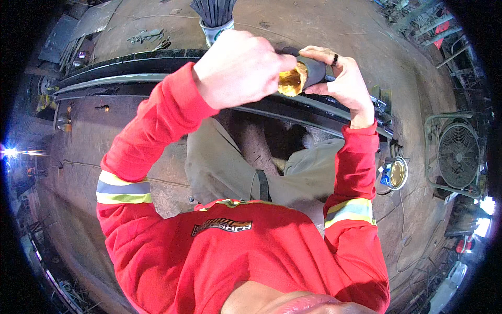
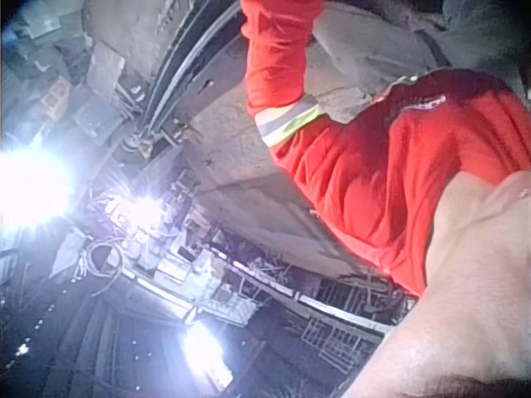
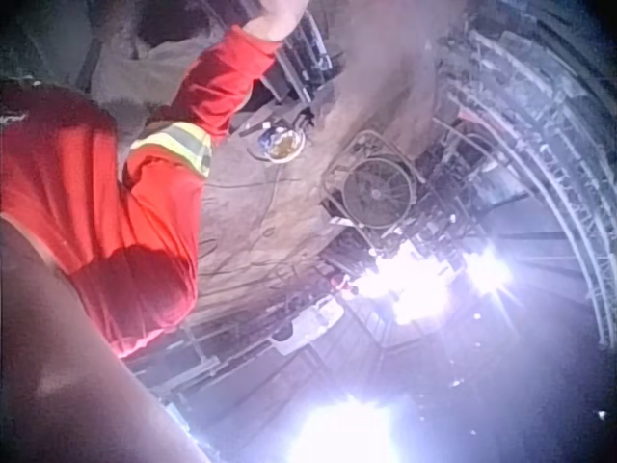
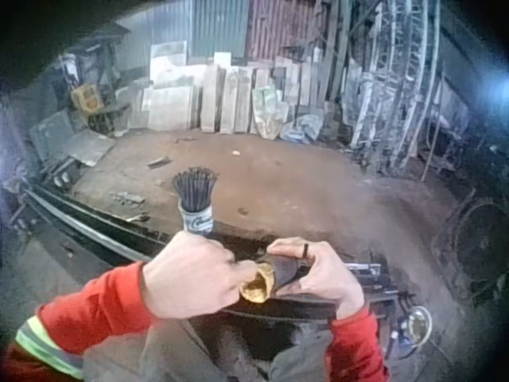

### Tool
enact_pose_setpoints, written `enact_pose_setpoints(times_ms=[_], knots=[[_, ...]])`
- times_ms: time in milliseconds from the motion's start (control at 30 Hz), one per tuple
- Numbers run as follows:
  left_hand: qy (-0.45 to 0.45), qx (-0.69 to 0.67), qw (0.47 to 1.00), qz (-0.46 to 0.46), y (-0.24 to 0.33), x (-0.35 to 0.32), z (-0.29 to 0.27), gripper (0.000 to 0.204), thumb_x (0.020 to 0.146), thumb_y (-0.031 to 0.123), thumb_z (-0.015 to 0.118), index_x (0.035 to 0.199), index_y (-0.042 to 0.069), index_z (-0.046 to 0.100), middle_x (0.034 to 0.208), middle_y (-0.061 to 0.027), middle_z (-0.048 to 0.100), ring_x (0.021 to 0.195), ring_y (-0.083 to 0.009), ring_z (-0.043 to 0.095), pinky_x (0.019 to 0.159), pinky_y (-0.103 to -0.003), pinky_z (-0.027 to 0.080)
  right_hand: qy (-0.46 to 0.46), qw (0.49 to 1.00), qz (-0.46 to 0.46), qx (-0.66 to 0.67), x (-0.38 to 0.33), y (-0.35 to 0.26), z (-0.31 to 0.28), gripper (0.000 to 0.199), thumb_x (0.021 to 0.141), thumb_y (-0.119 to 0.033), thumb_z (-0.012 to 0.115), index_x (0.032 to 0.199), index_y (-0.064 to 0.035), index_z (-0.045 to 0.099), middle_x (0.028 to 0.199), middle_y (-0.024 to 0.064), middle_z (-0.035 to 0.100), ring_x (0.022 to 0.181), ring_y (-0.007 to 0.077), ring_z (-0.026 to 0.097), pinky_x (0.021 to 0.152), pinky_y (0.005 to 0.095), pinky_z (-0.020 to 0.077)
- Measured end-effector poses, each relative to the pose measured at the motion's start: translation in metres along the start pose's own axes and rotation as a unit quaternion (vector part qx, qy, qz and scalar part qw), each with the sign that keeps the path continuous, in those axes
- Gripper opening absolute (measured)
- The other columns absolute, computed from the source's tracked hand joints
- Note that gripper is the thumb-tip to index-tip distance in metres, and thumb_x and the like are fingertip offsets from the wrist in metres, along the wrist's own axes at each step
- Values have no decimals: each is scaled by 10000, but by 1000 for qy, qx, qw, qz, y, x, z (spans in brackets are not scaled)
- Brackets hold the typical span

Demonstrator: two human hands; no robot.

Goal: The person kneels on the floor and uses a yellow paintbrush to apply a yellow substance from a small cup onto a long, dark metal beam. They repeatedly dip the brush into the cup and spread the substance along the beam's surface.

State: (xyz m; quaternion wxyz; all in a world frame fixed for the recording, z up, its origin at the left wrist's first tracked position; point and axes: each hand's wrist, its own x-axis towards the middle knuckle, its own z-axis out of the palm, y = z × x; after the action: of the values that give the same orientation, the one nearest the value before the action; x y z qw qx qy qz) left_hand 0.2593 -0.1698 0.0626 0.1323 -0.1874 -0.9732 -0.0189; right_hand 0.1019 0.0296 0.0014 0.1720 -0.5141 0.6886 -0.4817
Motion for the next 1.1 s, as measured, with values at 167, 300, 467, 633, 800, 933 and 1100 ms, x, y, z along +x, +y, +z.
enact_pose_setpoints(times_ms=[167, 300, 467, 633, 800, 933, 1100], knots=[[10, -195, 980, -24, -25, -11, 22, 106, 799, 100, 666, 881, 63, 612, 714, -99, 631, 622, -259, 636, 570, -348, 480, -4, 1000, 20, 2, -1, 3, 0, 655, 514, -34, 841, 1149, -51, 677, 1216, 93, 652, 1179, 201, 567, 1054, 322, 374], [9, -501, 860, -103, -40, -29, 43, 131, 875, -9, 642, 998, -37, 608, 843, -34, 646, 760, -56, 557, 659, -242, 459, -6, 995, 39, 93, -3, 7, -2, 667, 517, -6, 846, 1159, -39, 671, 1197, 68, 654, 1153, 184, 559, 1050, 322, 368], [39, -605, 778, -163, -38, -42, 55, 179, 854, -2, 688, 1009, -24, 602, 928, -55, 675, 878, -73, 611, 777, -227, 494, -4, 986, 67, 150, -1, 9, -2, 691, 522, 17, 862, 1180, -38, 660, 1161, 29, 654, 1086, 148, 557, 1027, 315, 382], [62, -605, 767, -205, -36, -56, 59, 176, 836, 1, 705, 977, -11, 600, 944, -62, 684, 842, -65, 599, 749, -217, 477, 0, 982, 75, 172, 1, 7, 0, 682, 549, 40, 859, 1194, -17, 646, 1120, 18, 662, 1028, 139, 577, 979, 306, 431], [135, -647, 721, -208, -28, -63, 75, 167, 830, 7, 726, 960, -8, 624, 919, -55, 685, 835, -73, 600, 753, -228, 484, 11, 978, 83, 190, 0, 7, 1, 679, 564, 63, 849, 1205, -9, 637, 1108, 23, 666, 988, 138, 597, 947, 301, 465], [134, -638, 721, -233, -26, -71, 76, 169, 821, 5, 727, 956, 6, 625, 926, -46, 685, 839, -66, 599, 758, -229, 484, 22, 975, 89, 205, -1, 6, 1, 676, 573, 60, 849, 1210, -4, 634, 1114, 30, 667, 985, 139, 606, 946, 300, 469], [165, -663, 687, -248, -23, -73, 83, 175, 832, 58, 733, 965, 18, 628, 848, 4, 634, 691, -31, 522, 613, -195, 410, 30, 972, 110, 204, -3, 8, -4, 717, 580, 49, 848, 1251, 14, 598, 1166, 66, 657, 1049, 152, 613, 954, 306, 476]])
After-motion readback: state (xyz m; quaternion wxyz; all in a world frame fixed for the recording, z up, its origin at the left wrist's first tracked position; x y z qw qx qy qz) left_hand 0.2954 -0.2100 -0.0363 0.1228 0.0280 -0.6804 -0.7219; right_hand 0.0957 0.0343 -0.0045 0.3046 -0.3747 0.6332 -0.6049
